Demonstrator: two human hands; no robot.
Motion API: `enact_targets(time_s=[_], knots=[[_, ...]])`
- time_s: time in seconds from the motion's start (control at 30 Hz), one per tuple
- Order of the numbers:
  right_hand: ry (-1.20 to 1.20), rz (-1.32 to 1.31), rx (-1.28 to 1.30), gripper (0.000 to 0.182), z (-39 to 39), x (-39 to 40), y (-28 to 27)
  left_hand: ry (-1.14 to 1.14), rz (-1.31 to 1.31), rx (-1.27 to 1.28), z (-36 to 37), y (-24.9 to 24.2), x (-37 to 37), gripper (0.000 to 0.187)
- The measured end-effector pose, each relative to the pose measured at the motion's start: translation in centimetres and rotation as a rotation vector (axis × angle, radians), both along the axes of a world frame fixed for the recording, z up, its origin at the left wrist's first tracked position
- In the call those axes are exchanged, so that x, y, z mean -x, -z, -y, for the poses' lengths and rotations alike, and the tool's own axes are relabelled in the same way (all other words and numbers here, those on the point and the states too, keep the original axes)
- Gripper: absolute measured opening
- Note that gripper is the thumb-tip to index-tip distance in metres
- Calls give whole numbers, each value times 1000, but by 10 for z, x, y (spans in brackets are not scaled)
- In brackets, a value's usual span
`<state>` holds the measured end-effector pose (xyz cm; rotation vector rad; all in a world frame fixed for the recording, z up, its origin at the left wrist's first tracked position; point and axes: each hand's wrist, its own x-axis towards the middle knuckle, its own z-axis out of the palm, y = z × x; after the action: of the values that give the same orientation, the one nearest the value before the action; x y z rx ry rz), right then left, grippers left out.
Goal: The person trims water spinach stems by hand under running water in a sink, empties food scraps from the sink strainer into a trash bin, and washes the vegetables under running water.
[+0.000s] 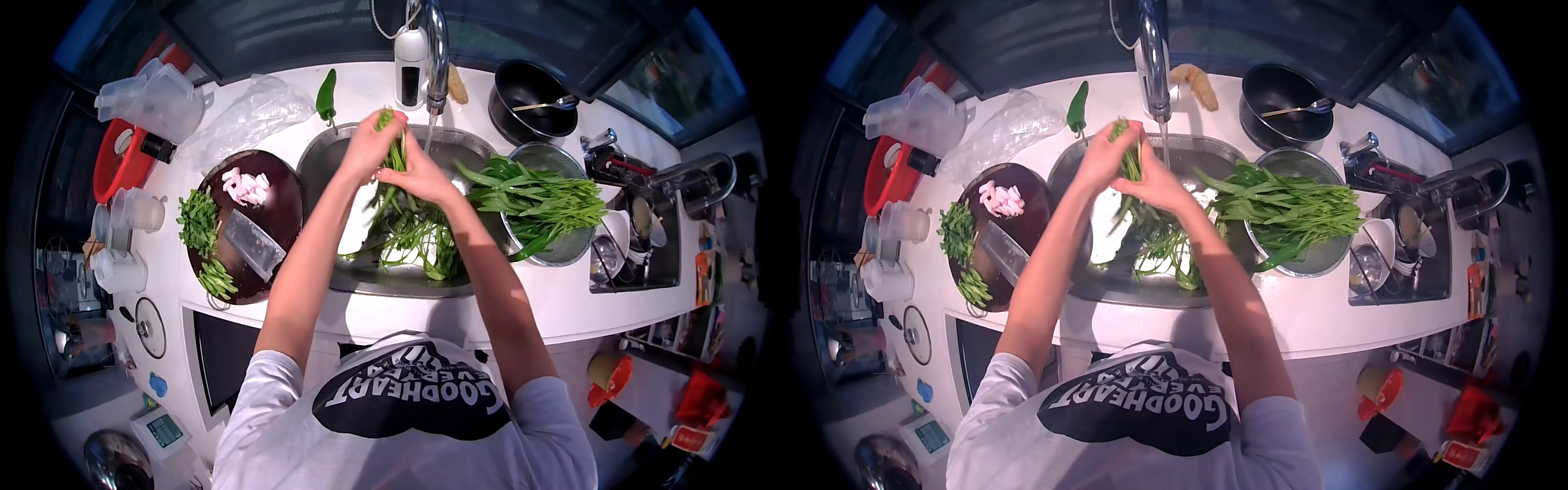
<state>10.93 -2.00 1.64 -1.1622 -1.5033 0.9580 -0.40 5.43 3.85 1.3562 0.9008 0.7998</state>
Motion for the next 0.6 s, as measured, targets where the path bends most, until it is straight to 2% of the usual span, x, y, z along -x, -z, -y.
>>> enact_targets(time_s=[0.07,0.13,0.17,0.27,0.3,0.4,0.43,0.5,0.53,0.6], knots=[[-30,-239,94,85,-4,1,11,17,-29,-9,4,6,-8,37],[-6,-232,210,67,-1,-4,19,-1,-41,-51,5,17,-15,39],[114,-124,146,45,-3,-7,32,58,-6,-22,6,21,-17,45],[285,-286,128,35,3,-9,37,289,-58,-27,14,15,-24,52],[394,-321,138,32,4,-8,39,243,1,-82,17,26,-30,50],[597,-560,98,30,16,-12,6,177,230,89,27,43,-38,36],[691,-604,78,27,20,-14,-7,185,236,217,27,49,-37,32],[784,-748,72,27,36,-29,-45,266,185,181,28,61,-35,31],[854,-711,52,27,45,-41,-65,303,161,164,29,64,-33,31],[912,-787,-19,21,69,-69,-101,262,133,161,30,69,-31,23]])
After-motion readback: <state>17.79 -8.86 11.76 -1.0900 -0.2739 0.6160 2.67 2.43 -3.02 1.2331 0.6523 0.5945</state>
